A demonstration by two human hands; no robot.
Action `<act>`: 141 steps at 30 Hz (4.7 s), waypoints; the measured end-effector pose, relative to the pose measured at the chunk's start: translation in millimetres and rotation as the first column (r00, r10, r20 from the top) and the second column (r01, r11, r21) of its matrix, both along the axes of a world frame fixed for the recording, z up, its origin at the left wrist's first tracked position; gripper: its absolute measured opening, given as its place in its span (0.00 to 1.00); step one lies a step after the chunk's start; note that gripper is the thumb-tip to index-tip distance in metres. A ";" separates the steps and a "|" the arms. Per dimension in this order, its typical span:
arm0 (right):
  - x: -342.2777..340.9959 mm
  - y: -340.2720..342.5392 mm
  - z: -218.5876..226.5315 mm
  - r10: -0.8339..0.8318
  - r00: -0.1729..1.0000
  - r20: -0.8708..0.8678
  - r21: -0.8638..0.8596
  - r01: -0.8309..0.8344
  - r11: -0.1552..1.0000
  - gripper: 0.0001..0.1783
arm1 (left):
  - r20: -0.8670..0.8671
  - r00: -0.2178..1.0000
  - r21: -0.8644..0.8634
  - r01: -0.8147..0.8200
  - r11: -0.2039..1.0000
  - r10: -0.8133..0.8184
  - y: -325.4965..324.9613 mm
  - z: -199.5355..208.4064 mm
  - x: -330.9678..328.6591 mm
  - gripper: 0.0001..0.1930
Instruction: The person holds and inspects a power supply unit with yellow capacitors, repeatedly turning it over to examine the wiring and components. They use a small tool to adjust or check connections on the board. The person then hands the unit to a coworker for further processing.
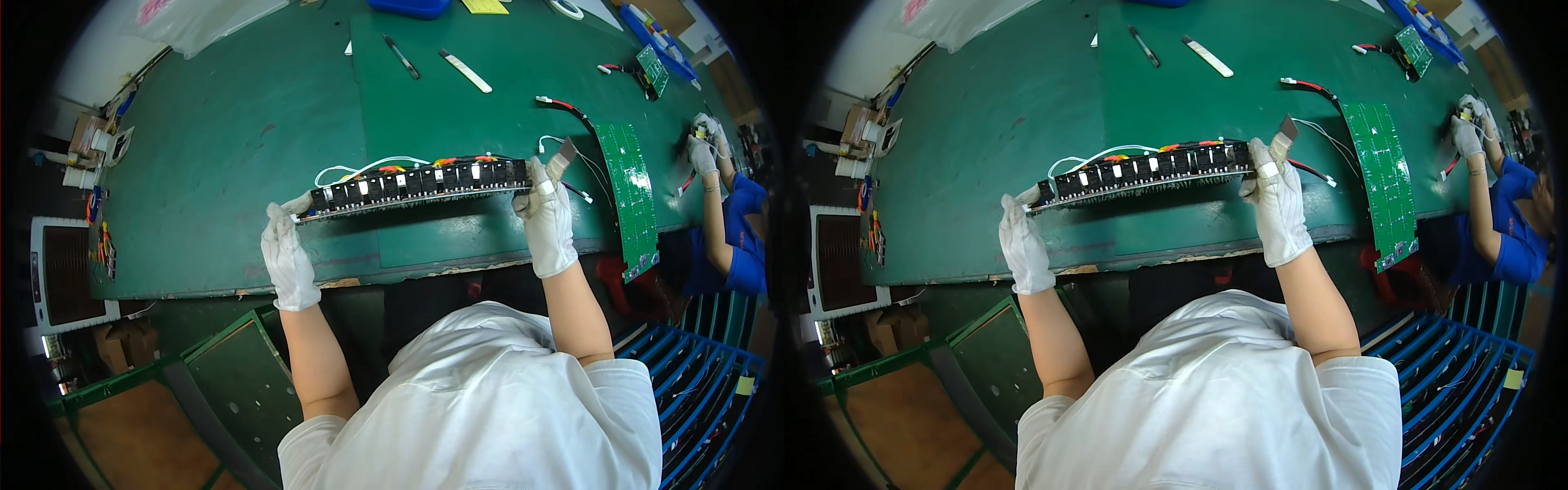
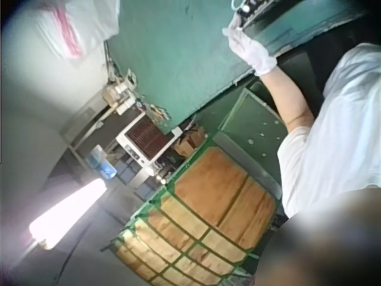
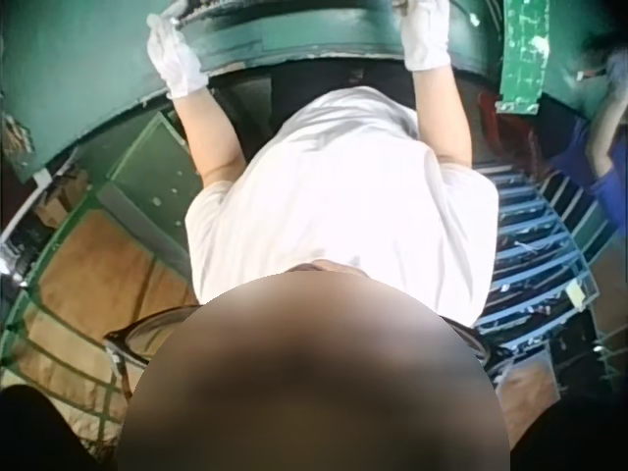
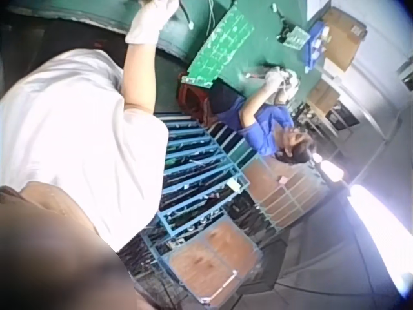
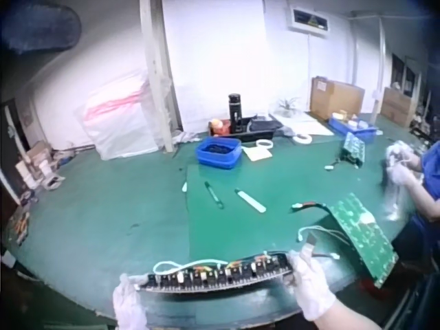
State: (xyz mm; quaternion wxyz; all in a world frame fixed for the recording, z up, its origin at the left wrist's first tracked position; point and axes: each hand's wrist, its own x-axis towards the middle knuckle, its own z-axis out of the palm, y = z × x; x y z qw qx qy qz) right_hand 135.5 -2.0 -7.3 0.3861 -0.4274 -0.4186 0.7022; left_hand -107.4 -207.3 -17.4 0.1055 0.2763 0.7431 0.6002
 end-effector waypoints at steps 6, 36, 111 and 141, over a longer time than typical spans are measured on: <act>5.6 3.9 -2.8 0.055 0.998 0.039 -0.007 -0.055 0.998 0.17 | 0.018 0.996 -0.012 -0.091 0.996 0.092 0.9 -7.7 2.7 0.29; 29.2 -32.8 -15.5 -0.016 0.957 0.291 0.352 -0.091 0.932 0.17 | 0.026 0.940 -0.046 -0.339 0.940 0.340 -28.0 -24.9 35.5 0.23; 49.6 -59.4 -28.2 0.100 0.984 0.149 0.101 -0.116 0.988 0.14 | 0.353 0.935 0.261 -0.137 0.956 0.038 -67.8 -39.3 63.8 0.30; 46.5 -59.9 -25.1 0.071 0.991 0.111 0.061 -0.078 0.995 0.14 | 0.401 0.915 0.220 -0.135 0.966 0.037 -70.2 -43.3 59.5 0.27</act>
